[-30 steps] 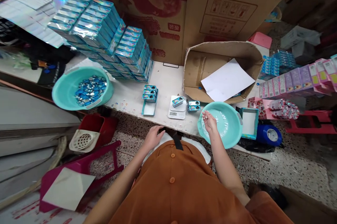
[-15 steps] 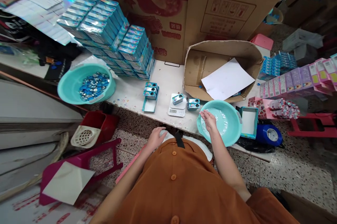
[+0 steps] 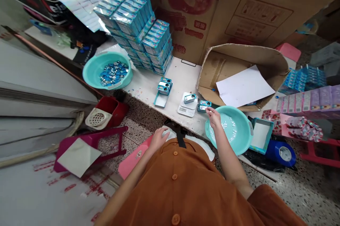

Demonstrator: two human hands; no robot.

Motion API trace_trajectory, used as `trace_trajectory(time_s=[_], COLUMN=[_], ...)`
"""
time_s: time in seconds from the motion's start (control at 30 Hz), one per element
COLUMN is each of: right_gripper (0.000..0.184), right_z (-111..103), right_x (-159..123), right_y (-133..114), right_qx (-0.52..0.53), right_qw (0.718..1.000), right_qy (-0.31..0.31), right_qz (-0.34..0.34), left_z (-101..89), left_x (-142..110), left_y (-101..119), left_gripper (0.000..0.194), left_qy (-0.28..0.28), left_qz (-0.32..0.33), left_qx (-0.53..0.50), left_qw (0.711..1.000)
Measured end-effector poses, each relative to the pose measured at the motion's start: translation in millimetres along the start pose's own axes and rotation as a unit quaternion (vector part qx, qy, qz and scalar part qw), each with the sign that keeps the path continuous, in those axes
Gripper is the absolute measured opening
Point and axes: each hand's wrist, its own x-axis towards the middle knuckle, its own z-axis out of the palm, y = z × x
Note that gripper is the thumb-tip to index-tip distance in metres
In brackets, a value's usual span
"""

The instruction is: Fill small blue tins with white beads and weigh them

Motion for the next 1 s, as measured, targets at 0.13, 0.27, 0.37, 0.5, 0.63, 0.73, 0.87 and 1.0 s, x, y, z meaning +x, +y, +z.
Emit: trace_trajectory(time_s=[0.13, 0.27, 0.37, 0.5, 0.63, 0.73, 0.87, 1.0], right_gripper=[0.019, 0.018, 0.020, 0.023, 0.025, 0.030, 0.037, 0.037], right_z=[22, 41, 53, 68, 72, 59, 22, -26], right_x=[15, 29, 36, 36, 30, 22, 1, -24], right_y=[-3, -5, -9, -15, -16, -11, -1, 12], right_qx=[-0.041, -0.131, -0.209, -0.231, -0.183, -0.137, -0.122, -0.132], right_qw=[0.998, 0.986, 0.969, 0.965, 0.980, 0.988, 0.991, 0.985], right_qy=[-0.005, -0.020, -0.026, -0.041, -0.052, -0.042, 0.024, 0.103], right_qz=[-0.045, -0.104, -0.132, -0.119, -0.065, -0.051, -0.049, -0.040], left_z=[-2.1, -5.6, -9.5, -16.5, -23.7, -29.4, -37.0, -33.6], left_x=[-5, -1, 5, 13, 23, 37, 72, 126], left_y=[-12, -18, -20, -21, -24, -22, -1, 47], left_gripper=[0.032, 0.032, 0.033, 0.034, 0.033, 0.032, 0.031, 0.033], left_qy=[0.007, 0.006, 0.001, -0.009, -0.025, -0.036, -0.031, 0.003], left_qz=[-0.026, -0.040, -0.041, -0.043, -0.045, -0.029, 0.041, 0.119], left_qx=[0.002, -0.004, -0.017, -0.023, -0.029, -0.023, 0.000, 0.043], left_qw=[1.000, 0.999, 0.999, 0.999, 0.998, 0.999, 0.999, 0.992])
